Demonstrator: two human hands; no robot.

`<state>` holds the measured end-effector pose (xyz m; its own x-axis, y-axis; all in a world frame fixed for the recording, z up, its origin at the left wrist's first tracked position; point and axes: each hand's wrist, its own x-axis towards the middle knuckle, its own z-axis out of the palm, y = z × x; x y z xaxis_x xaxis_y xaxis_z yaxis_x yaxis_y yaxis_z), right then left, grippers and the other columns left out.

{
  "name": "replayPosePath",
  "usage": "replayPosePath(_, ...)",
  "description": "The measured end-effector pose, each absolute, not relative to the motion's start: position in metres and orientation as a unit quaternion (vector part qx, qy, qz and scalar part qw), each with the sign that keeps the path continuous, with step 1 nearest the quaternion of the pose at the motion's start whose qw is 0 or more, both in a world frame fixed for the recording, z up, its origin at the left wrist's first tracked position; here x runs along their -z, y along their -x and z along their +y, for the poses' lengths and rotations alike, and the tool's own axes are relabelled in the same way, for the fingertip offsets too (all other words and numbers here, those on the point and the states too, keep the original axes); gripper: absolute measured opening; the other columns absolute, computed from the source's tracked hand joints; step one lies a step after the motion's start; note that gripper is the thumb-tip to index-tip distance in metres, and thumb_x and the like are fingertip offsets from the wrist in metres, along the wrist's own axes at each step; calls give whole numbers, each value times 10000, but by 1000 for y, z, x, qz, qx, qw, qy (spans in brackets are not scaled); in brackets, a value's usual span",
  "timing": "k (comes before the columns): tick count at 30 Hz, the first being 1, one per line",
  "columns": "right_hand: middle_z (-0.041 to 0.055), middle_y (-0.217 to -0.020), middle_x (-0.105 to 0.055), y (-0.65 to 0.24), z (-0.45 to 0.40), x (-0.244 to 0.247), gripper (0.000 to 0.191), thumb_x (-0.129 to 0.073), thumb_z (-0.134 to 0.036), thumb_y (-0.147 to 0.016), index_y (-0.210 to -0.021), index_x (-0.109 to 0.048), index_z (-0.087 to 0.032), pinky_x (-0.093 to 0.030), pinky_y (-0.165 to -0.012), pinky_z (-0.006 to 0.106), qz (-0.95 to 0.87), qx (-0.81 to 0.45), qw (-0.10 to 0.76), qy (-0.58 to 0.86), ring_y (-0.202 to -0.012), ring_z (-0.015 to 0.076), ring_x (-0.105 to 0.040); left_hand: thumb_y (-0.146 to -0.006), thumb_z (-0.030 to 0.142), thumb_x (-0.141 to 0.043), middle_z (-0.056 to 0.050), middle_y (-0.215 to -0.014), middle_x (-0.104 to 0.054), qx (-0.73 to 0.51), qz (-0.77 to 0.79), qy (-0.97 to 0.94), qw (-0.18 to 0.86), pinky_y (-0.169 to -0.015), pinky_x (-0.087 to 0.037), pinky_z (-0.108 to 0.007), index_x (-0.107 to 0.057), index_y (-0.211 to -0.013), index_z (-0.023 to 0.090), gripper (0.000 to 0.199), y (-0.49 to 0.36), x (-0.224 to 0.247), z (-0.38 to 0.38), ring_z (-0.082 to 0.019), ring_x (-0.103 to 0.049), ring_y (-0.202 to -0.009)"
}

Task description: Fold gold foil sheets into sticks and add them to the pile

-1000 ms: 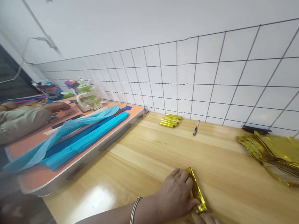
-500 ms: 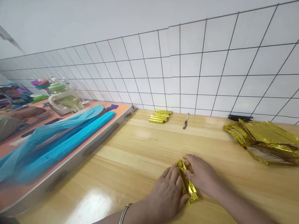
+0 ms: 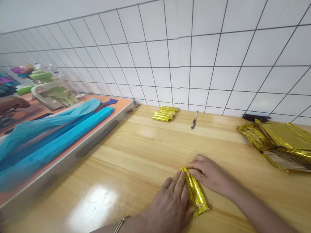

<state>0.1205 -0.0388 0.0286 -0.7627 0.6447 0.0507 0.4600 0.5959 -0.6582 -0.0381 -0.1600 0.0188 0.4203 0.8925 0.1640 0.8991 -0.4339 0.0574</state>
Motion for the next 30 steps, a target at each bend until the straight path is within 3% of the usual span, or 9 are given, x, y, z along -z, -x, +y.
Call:
replayPosePath(3,37,-856,-584,-113,-41,-26,172,-479,-279,-863,-880,-638,-215,-448,-723,282,-880,-276,144,358,-821,164,-553,-908,474,-285,-209,-1348,-400,82,-531,843,4,-983,-286,-437,-413,-1283,72,564,39,-20,-160,-328,-349,-1260)
replayPosePath(7,35,-888,-577,-108,-43,-21,107,-517,-257,-837,-901,-593,-215,-422,-742,289,-885,-215,137,389,-835,167,-534,-892,504,-300,-211,-1334,-403,75,-527,846,-17,-999,-267,-451,-443,-1235,74,568,44,-26,-156,-336,-312,-1276)
replayPosePath(12,24,-865,-583,-108,-32,-16,114,-502,-152,-803,-850,-594,-202,-402,-739,267,-878,-241,122,394,-836,153,-532,-835,568,-398,-158,-1234,-476,91,-509,854,-48,-1006,-288,-430,-515,-1090,127,522,54,-34,-147,-288,-388,-1210)
replayPosePath(16,26,-848,-592,-112,-29,-20,143,-485,-110,-778,-841,-588,-187,-389,-710,254,-864,-218,116,438,-812,149,-537,-825,549,-453,-110,-1257,-477,115,-469,874,-48,-1036,-256,-426,-497,-1132,170,490,66,-35,-135,-236,-396,-1212)
replayPosePath(20,34,-830,-600,-129,-46,-29,106,-483,-128,-778,-817,-567,-180,-372,-640,242,-851,-188,115,477,-746,145,-542,-847,446,-482,-36,-1357,-425,88,-414,906,-24,-1061,-196,-450,-432,-1250,241,456,78,-38,-115,-225,-299,-1299)
replayPosePath(24,26,-807,-606,-148,-71,-37,100,-482,-189,-811,-810,-581,-203,-377,-606,239,-853,-173,103,481,-710,147,-556,-831,228,-500,-10,-1374,-416,31,-337,941,22,-1030,-240,-424,-473,-1226,286,400,80,-48,-85,-213,-277,-1318)
replayPosePath(30,81,-945,-632,-158,-77,-29,255,-404,-170,-865,-963,-637,-197,-454,-767,321,-897,-87,154,404,-896,196,-559,-824,154,-498,3,-1346,-446,11,-258,965,41,-951,-322,-321,-546,-1121,302,335,70,-60,-59,-183,-336,-1282)
